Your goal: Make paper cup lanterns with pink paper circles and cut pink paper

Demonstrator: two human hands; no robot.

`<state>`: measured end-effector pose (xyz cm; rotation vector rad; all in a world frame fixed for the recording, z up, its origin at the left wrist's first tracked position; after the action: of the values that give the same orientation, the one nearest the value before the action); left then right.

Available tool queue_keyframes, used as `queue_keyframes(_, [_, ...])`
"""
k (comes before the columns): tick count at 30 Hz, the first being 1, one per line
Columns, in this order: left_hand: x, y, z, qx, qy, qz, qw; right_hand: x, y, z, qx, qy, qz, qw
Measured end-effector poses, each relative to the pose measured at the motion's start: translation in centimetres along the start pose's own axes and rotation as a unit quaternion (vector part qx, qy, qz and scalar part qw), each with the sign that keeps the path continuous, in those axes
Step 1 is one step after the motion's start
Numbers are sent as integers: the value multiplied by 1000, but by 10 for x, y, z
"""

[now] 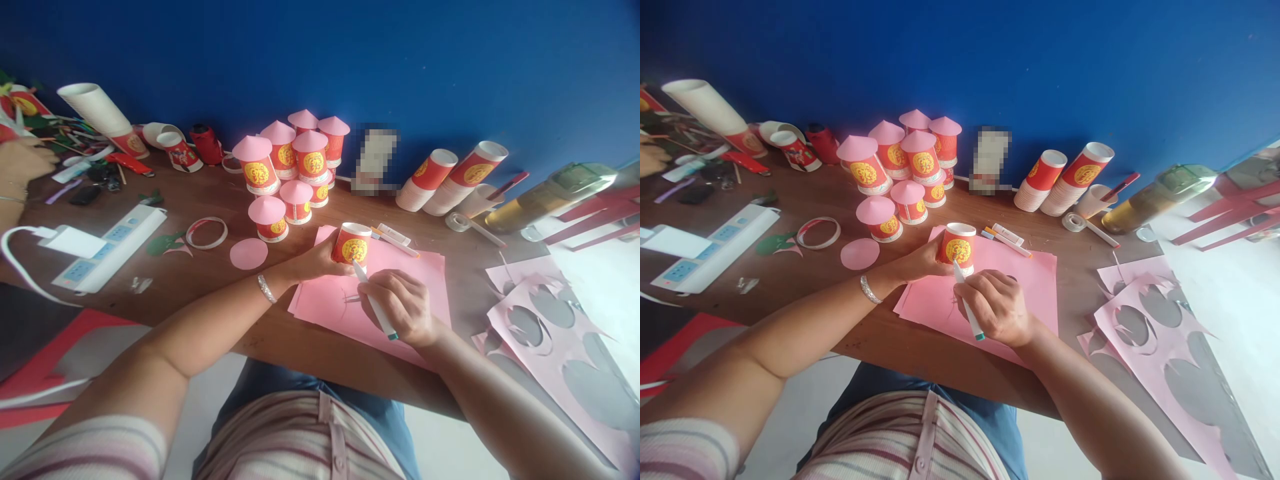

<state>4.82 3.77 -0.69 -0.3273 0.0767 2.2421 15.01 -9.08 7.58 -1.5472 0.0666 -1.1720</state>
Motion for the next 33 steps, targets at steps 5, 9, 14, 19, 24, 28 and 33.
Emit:
queue_keyframes(5, [3,-2,-2,-2,49,6,999,-1,1,-1,6,6,7,1000])
queue_keyframes(9, [0,-3,2,-6,78,-17,997,-2,4,2,-3,4,12,1000])
queue_keyframes(14, [-2,-2,10,-6,81,-23,996,-2,7,6,-4,3,13,1000])
queue_keyframes(19, [-3,0,10,13,150,-27,988,-8,16,20,-37,24,6,999])
queue_keyframes(24, [4,-1,7,-1,191,6,982,-17,23,36,-105,73,9,992])
queue_keyframes(28, [4,-2,9,-11,193,-5,981,-19,23,36,-101,94,9,990])
queue_keyframes(33, [-5,-3,13,-4,176,-66,982,-17,24,35,-83,87,16,993])
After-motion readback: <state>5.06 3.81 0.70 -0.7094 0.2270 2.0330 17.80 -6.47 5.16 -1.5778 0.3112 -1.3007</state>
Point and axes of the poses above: each hand's wrist, its own y-axis away from the middle knuckle, its own x-axis out of the back of the hand, z = x × y, the point moved 7 cm from there along -y, towards the middle knuckle, and after that the axes turned 5 degrees about y, right-handed, at the moved point
